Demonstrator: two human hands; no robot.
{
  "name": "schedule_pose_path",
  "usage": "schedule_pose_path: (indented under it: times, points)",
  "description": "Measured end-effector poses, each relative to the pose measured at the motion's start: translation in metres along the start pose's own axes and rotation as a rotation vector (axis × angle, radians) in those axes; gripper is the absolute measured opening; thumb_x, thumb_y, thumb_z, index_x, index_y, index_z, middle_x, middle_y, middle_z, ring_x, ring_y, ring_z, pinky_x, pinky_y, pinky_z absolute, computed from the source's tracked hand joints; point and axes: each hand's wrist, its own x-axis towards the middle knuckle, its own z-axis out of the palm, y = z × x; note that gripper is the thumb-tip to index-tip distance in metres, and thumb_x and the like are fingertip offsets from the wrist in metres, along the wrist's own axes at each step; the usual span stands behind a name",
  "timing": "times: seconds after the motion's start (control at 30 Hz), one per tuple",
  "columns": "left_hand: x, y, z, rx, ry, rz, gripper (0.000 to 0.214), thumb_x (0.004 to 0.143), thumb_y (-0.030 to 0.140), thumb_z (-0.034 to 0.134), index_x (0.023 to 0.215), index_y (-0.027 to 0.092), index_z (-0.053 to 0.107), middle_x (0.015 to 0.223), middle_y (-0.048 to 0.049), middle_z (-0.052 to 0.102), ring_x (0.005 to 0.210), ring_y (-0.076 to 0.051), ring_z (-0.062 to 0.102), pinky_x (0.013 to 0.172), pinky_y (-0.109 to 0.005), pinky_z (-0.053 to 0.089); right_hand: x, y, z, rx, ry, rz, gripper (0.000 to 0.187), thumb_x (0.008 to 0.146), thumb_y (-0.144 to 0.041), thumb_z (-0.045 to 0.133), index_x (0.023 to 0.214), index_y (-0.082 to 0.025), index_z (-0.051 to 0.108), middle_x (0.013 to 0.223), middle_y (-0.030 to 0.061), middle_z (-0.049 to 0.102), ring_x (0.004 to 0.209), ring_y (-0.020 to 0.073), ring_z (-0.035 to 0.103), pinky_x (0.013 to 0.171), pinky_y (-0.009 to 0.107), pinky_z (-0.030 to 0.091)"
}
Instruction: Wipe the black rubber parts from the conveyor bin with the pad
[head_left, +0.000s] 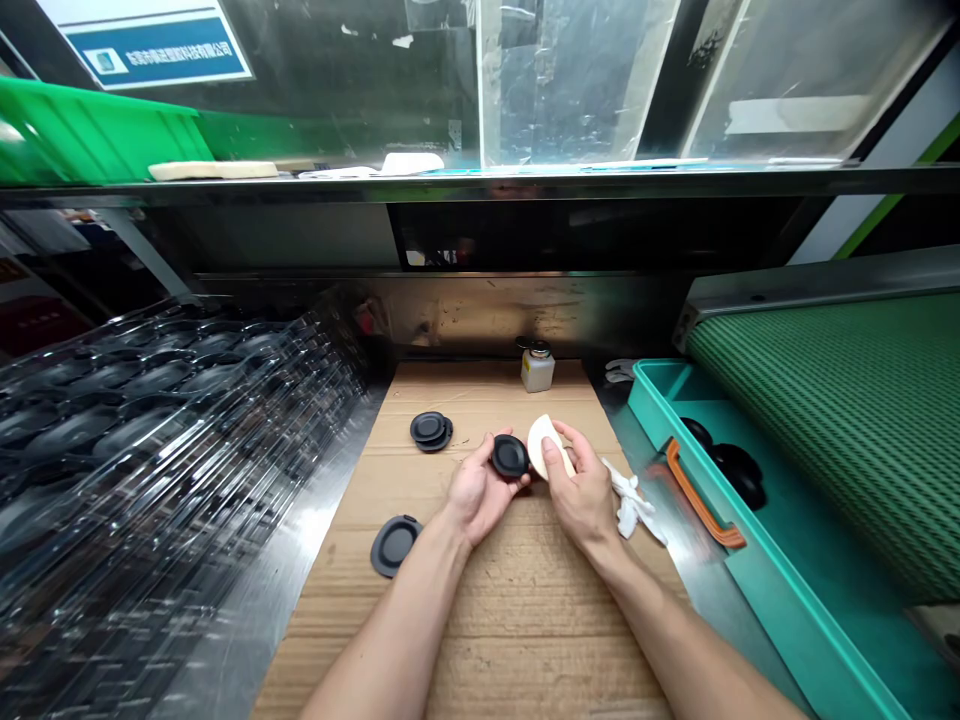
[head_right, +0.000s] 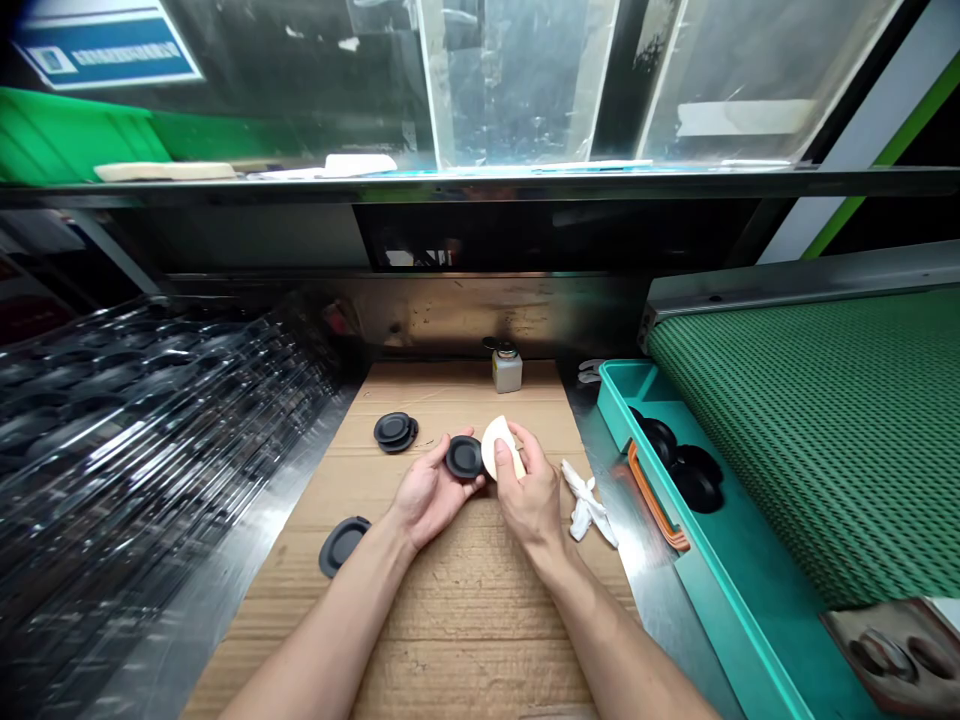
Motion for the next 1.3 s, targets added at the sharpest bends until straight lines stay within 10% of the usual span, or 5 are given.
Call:
schedule_pose_path:
  times: [0.2,0.53,0.7,0.83,1.3]
  points:
    - [-0.004,0.008,0.004,-0.124,-0.004,0.062,0.041,0.067,0.008,0.050,0.107,0.009,0.060,0.097,-0.0132,0.064,0.092,-0.023,0.063,0.092,-0.044,0.049,-0.007,0.002,0.007,0.019,-0.067,-0.026,0.045,0.089,-0.047,0.049,0.124,-0.019,0.056,0.098,0.0075,0.070,0.086,0.0211,0.065,0.074,0.030,0.051]
    - [0.000,-0.011,0.006,-0.103,0.102,0.070,0.028,0.085,0.020,0.054,0.113,0.023,0.051,0.123,-0.0088,0.060,0.108,-0.024,0.061,0.088,-0.045,0.051,-0.009,0.007,0.011,-0.199,-0.082,0.003,0.043,0.091,-0.046,0.044,0.124,-0.023,0.058,0.104,0.0076,0.070,0.094,0.0242,0.066,0.080,0.033,0.051]
    - [0.003,-0.010,0.005,-0.136,0.109,0.054,0.035,0.087,0.027,0.047,0.116,0.010,0.053,0.121,-0.0194,0.060,0.108,-0.028,0.061,0.092,-0.043,0.049,-0.015,-0.003,0.018,-0.191,-0.209,-0.024,0.044,0.092,-0.047,0.042,0.129,-0.027,0.056,0.108,0.0066,0.069,0.096,0.0247,0.066,0.081,0.034,0.051]
    - [0.002,-0.017,0.006,-0.041,-0.058,-0.012,0.042,0.091,0.042,0.046,0.121,0.015,0.056,0.120,-0.0148,0.062,0.109,-0.027,0.060,0.096,-0.042,0.047,-0.010,-0.004,0.018,-0.268,-0.099,0.033,0.046,0.093,-0.047,0.039,0.127,-0.024,0.059,0.109,0.0097,0.069,0.102,0.0265,0.064,0.086,0.036,0.049]
    - [-0.001,-0.022,0.013,0.048,-0.034,0.156,0.044,0.093,0.033,0.047,0.137,0.035,0.043,0.149,-0.0001,0.038,0.130,-0.019,0.044,0.109,-0.036,0.036,-0.008,-0.021,0.016,-0.413,-0.204,0.099,0.044,0.095,-0.045,0.035,0.132,-0.030,0.053,0.112,0.0051,0.068,0.101,0.0218,0.064,0.083,0.028,0.046]
